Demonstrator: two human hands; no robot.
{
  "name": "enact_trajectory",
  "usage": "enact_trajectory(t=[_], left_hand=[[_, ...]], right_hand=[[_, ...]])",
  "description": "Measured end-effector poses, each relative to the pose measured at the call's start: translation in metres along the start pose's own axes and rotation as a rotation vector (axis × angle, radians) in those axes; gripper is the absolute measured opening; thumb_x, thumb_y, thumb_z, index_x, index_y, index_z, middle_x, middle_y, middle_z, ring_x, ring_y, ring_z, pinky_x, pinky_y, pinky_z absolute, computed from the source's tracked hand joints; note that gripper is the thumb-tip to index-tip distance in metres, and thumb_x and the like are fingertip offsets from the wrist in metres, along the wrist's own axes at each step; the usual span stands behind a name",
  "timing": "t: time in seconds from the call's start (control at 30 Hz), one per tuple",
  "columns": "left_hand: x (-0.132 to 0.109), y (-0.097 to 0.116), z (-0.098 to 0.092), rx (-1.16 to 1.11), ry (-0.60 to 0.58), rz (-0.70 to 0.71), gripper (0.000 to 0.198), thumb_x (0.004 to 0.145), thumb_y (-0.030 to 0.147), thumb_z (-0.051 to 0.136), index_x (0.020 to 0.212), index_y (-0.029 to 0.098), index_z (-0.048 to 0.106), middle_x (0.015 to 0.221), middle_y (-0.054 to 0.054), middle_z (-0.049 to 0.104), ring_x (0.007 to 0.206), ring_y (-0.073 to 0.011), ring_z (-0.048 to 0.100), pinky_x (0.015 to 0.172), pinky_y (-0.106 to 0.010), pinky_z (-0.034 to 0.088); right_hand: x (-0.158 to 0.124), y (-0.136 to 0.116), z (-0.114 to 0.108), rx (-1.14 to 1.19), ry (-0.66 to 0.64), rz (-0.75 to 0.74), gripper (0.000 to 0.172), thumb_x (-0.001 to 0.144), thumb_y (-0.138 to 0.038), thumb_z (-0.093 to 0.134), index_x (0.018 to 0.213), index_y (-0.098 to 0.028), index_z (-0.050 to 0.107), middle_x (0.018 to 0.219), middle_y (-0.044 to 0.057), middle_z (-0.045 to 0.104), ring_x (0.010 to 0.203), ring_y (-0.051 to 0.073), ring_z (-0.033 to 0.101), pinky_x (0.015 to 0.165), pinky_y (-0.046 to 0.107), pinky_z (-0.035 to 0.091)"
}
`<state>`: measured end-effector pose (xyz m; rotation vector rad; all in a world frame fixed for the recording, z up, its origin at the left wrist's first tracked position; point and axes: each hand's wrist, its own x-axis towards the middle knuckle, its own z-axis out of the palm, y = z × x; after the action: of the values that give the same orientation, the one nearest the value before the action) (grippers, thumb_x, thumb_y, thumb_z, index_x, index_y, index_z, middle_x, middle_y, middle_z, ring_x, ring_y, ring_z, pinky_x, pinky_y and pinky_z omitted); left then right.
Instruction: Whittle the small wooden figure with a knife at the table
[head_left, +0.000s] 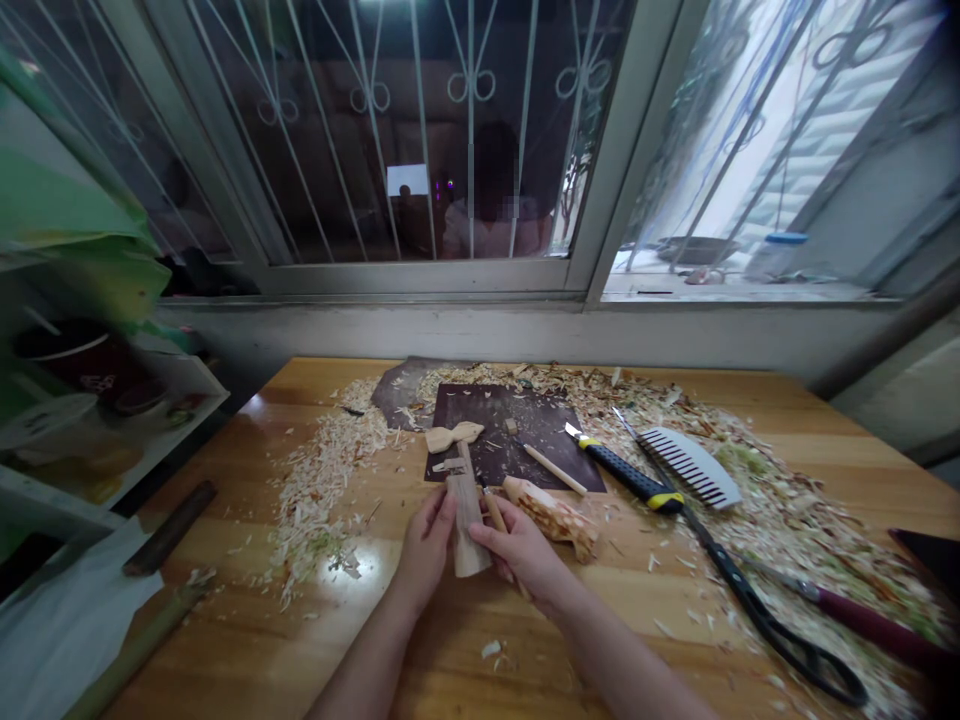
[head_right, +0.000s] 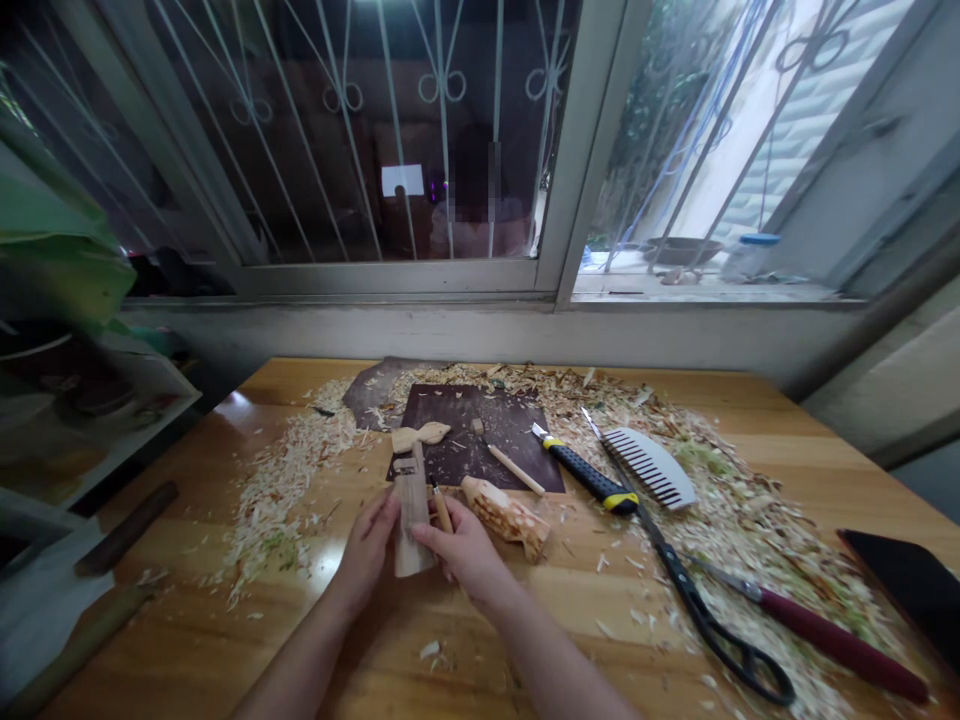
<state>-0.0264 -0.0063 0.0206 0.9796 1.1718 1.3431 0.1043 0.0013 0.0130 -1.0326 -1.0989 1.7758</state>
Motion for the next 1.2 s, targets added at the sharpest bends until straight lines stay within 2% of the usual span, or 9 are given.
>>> enact_trajectory(t=[0.1, 0.2, 0.37, 0.53, 0.73, 0.9, 1.0, 1.1, 1.2], left_hand=[[-0.003, -0.006, 0.007, -0.036, -0.091, -0.035, 0.04, 0.071, 0.046, 0.06, 0.095, 0.015, 0.065, 0.096, -0.009, 0.068, 0.091, -0.023, 0.061, 0.081, -0.033, 0.047], [-0.003, -0.008, 0.01, -0.11, -0.101, -0.045, 0.039, 0.068, 0.045, 0.063, 0.093, 0.015, 0.065, 0.093, -0.009, 0.069, 0.089, -0.0231, 0.062, 0.08, -0.033, 0.047], [0.003, -0.004, 0.003, -0.143, -0.013, -0.071, 0.045, 0.063, 0.05, 0.066, 0.09, 0.014, 0.066, 0.084, -0.008, 0.069, 0.078, -0.0212, 0.064, 0.074, -0.032, 0.048], [0.008, -0.004, -0.005, -0.132, 0.116, -0.091, 0.047, 0.057, 0.052, 0.069, 0.086, 0.014, 0.066, 0.071, -0.004, 0.067, 0.062, -0.015, 0.061, 0.06, -0.025, 0.048], [0.005, -0.002, -0.002, -0.14, 0.084, -0.138, 0.051, 0.054, 0.051, 0.072, 0.089, 0.014, 0.066, 0.068, -0.003, 0.065, 0.057, -0.0118, 0.057, 0.055, -0.022, 0.045], [0.004, 0.0, 0.001, -0.126, 0.076, -0.157, 0.058, 0.052, 0.055, 0.071, 0.092, 0.014, 0.065, 0.069, -0.002, 0.064, 0.056, -0.0109, 0.055, 0.056, -0.023, 0.044], [0.003, -0.003, 0.003, -0.11, 0.08, -0.16, 0.059, 0.05, 0.057, 0.07, 0.09, 0.014, 0.065, 0.067, -0.001, 0.062, 0.054, -0.0108, 0.053, 0.056, -0.023, 0.043], [0.004, -0.008, 0.005, -0.108, 0.029, -0.18, 0.054, 0.054, 0.056, 0.069, 0.087, 0.013, 0.065, 0.065, -0.001, 0.06, 0.052, -0.0098, 0.051, 0.054, -0.022, 0.042], [0.005, -0.011, 0.006, -0.114, -0.007, -0.198, 0.052, 0.055, 0.056, 0.068, 0.085, 0.013, 0.065, 0.063, 0.0, 0.059, 0.052, -0.0097, 0.049, 0.054, -0.023, 0.041]], right_hand=[[0.002, 0.003, 0.003, -0.025, 0.004, -0.113, 0.035, 0.058, -0.038, 0.072, 0.086, -0.021, 0.059, 0.069, -0.002, 0.06, 0.063, 0.014, 0.056, 0.059, 0.025, 0.045], [0.004, 0.006, 0.002, -0.172, 0.035, -0.196, 0.031, 0.063, -0.036, 0.069, 0.087, -0.02, 0.059, 0.082, 0.001, 0.064, 0.08, 0.02, 0.058, 0.073, 0.031, 0.045], [0.001, -0.005, -0.007, -0.655, 0.202, -0.328, 0.017, 0.081, -0.036, 0.05, 0.084, -0.02, 0.056, 0.082, 0.003, 0.063, 0.075, 0.019, 0.057, 0.068, 0.028, 0.042], [-0.008, -0.018, -0.012, -1.316, 0.295, -0.291, 0.014, 0.081, -0.03, 0.049, 0.085, -0.019, 0.055, 0.088, 0.008, 0.061, 0.079, 0.022, 0.057, 0.063, 0.029, 0.038], [-0.009, -0.028, -0.015, -1.478, 0.265, -0.28, 0.017, 0.081, -0.028, 0.05, 0.093, -0.019, 0.059, 0.095, 0.009, 0.062, 0.085, 0.022, 0.057, 0.067, 0.029, 0.038], [0.001, -0.056, -0.076, -1.417, 0.57, -0.292, 0.027, 0.082, -0.039, 0.048, 0.096, -0.018, 0.061, 0.089, 0.007, 0.064, 0.085, 0.021, 0.055, 0.07, 0.028, 0.039], [0.003, -0.062, -0.127, -1.607, 0.788, -0.182, 0.03, 0.081, -0.036, 0.052, 0.101, -0.016, 0.061, 0.098, 0.01, 0.063, 0.094, 0.024, 0.052, 0.082, 0.032, 0.036], [0.003, -0.057, -0.159, -1.628, 0.828, -0.107, 0.039, 0.076, -0.036, 0.058, 0.106, -0.011, 0.06, 0.097, 0.016, 0.063, 0.093, 0.029, 0.053, 0.081, 0.036, 0.037], [0.002, -0.05, -0.169, -1.626, 0.824, -0.085, 0.04, 0.076, -0.036, 0.059, 0.106, -0.011, 0.061, 0.094, 0.018, 0.063, 0.09, 0.031, 0.054, 0.076, 0.037, 0.039]])
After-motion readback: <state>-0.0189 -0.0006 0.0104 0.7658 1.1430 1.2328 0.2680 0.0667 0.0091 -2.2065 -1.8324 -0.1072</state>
